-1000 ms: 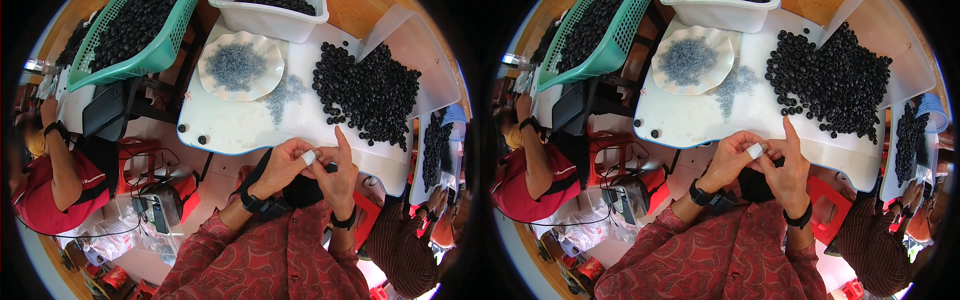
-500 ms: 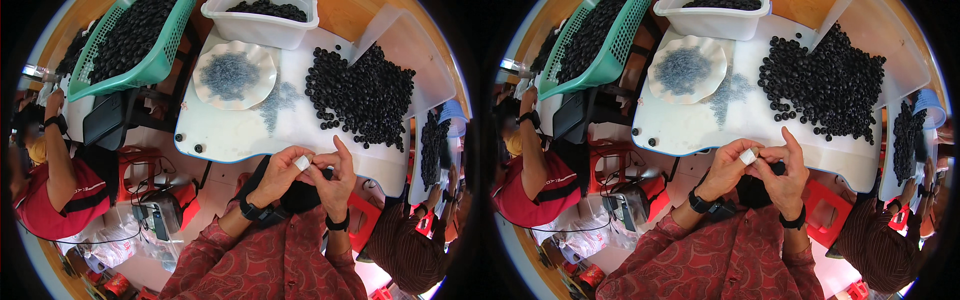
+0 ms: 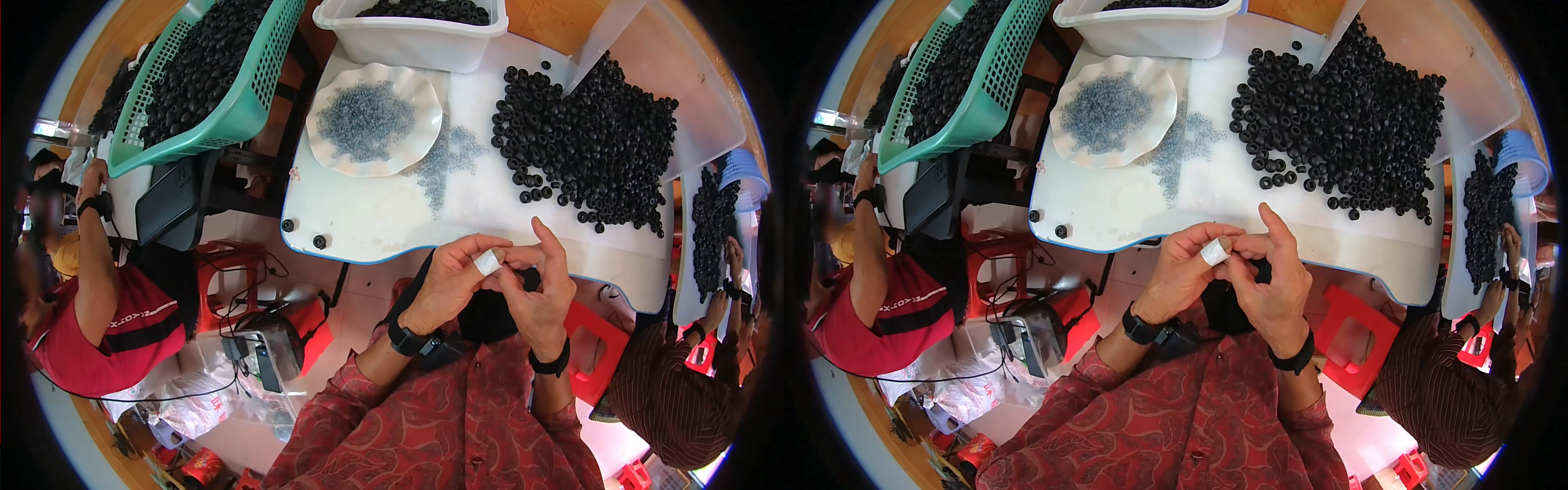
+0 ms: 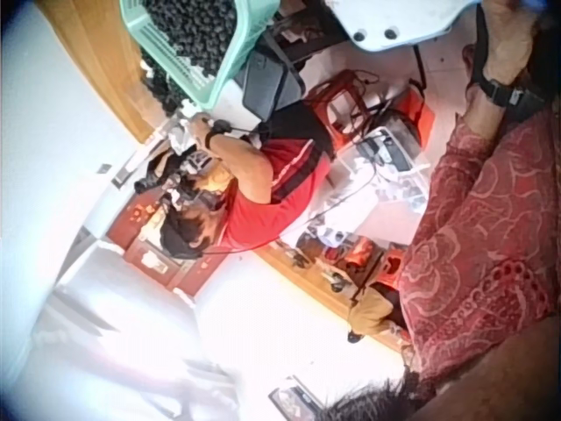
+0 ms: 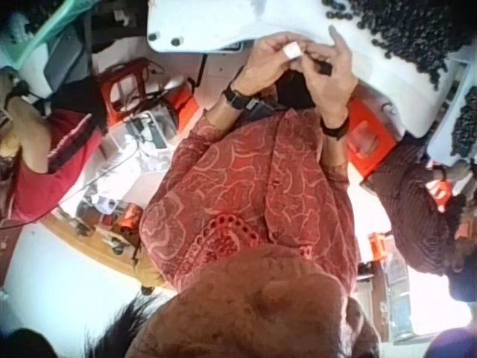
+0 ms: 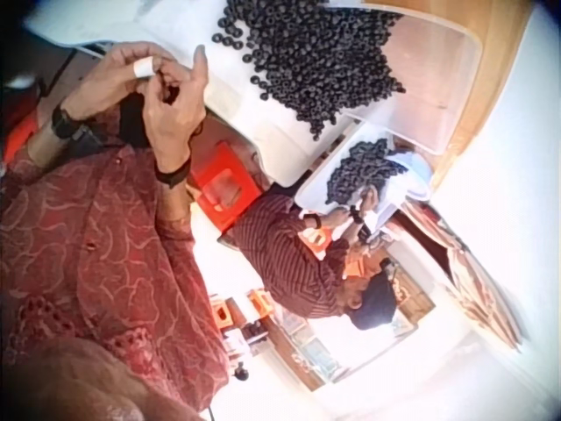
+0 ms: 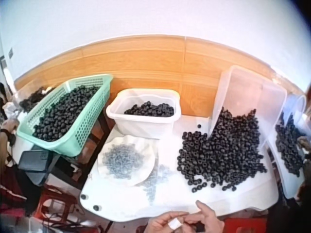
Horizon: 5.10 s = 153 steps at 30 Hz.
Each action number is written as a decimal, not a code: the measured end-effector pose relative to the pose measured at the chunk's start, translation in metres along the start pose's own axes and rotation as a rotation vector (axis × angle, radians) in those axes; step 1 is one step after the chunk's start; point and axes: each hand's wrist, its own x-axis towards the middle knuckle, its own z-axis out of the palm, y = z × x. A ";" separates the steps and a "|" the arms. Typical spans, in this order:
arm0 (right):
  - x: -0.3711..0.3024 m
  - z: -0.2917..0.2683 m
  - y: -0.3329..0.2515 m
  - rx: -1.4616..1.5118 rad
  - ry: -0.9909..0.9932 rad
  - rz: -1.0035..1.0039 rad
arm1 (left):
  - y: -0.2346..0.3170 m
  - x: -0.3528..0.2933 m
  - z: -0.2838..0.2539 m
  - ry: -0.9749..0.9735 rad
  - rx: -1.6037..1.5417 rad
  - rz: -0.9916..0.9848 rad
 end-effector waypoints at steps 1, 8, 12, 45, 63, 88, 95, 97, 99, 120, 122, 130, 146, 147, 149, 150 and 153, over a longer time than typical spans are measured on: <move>0.000 0.000 0.000 0.001 0.002 0.002 | 0.000 0.000 -0.001 0.003 -0.009 0.016; -0.005 0.007 -0.007 0.184 0.083 -0.062 | 0.006 0.001 -0.009 0.028 -0.184 0.089; -0.015 0.006 -0.005 0.234 0.161 0.073 | 0.009 0.001 -0.017 -0.082 -0.276 0.072; -0.010 0.019 -0.024 0.007 0.111 -0.144 | 0.012 -0.009 -0.015 -0.107 -0.200 0.168; -0.008 0.015 -0.020 -0.222 0.154 -0.299 | 0.008 -0.011 -0.001 -0.041 -0.068 0.195; -0.006 0.017 -0.004 -0.162 0.146 -0.252 | 0.005 -0.009 0.005 0.002 -0.064 0.102; -0.010 0.018 -0.001 -0.093 0.153 -0.156 | 0.007 -0.010 0.008 0.023 -0.010 0.109; -0.009 0.017 -0.002 -0.105 0.148 -0.177 | 0.005 -0.010 0.006 0.028 0.053 0.136; -0.011 0.018 0.000 -0.089 0.148 -0.161 | 0.006 -0.010 0.008 0.037 0.063 0.133; -0.009 0.017 -0.001 -0.065 0.150 -0.196 | 0.005 -0.010 0.004 0.062 0.106 0.125; -0.009 0.016 -0.001 -0.076 0.146 -0.199 | 0.006 -0.009 0.003 0.064 0.119 0.121; -0.003 0.015 -0.014 -0.086 0.101 -0.148 | 0.005 -0.011 -0.001 0.046 0.218 0.137; -0.012 0.015 -0.022 0.130 0.083 -0.036 | 0.014 -0.015 -0.008 -0.095 -0.233 0.127; -0.012 0.015 -0.023 0.137 0.073 -0.043 | 0.015 -0.015 -0.008 -0.093 -0.229 0.126; -0.012 0.015 -0.024 0.144 0.063 -0.050 | 0.016 -0.016 -0.008 -0.092 -0.224 0.126; -0.012 0.015 -0.024 0.145 0.058 -0.053 | 0.016 -0.016 -0.008 -0.096 -0.228 0.129; -0.012 0.015 -0.024 0.130 0.049 -0.060 | 0.018 -0.017 -0.006 -0.093 -0.233 0.128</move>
